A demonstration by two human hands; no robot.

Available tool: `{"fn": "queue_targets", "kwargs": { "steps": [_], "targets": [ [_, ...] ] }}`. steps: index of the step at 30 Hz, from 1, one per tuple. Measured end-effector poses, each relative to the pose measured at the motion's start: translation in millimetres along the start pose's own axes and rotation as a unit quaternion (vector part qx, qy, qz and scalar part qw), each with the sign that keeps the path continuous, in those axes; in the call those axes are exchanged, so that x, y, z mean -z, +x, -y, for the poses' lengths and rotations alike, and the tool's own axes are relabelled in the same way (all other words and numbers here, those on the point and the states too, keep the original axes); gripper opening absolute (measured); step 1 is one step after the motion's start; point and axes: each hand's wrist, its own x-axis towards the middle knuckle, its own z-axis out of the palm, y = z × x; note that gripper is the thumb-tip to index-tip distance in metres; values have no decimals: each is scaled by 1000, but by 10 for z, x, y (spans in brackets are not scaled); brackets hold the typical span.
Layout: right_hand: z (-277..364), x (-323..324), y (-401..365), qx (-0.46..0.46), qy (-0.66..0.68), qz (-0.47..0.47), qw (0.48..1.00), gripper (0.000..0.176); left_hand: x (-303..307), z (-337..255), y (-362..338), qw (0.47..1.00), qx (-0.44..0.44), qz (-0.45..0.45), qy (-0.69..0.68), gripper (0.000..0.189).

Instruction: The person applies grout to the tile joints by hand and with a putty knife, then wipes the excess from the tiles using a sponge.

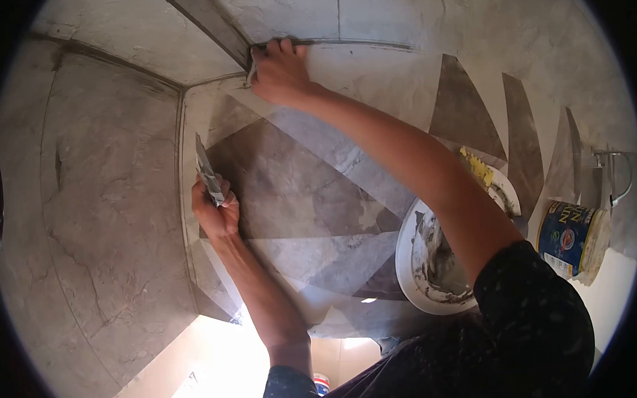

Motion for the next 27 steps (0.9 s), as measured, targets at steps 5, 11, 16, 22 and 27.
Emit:
{"fn": "queue_targets", "kwargs": {
  "steps": [5,11,16,22,27],
  "targets": [
    [22,-105,40,2,18,-17,1000,36,3,-11,-6,1000,1,11,2,12],
    [172,164,-257,-11,101,127,987,38,-2,-19,3,1000,3,18,-2,11],
    [-48,34,91,-87,74,66,991,44,21,-17,7,1000,6,24,3,11],
    [41,32,126,-65,7,77,995,47,17,-18,11,999,10,38,2,12],
    [192,235,-93,-51,46,196,978,43,2,-21,8,999,21,33,-1,15]
  ]
}}
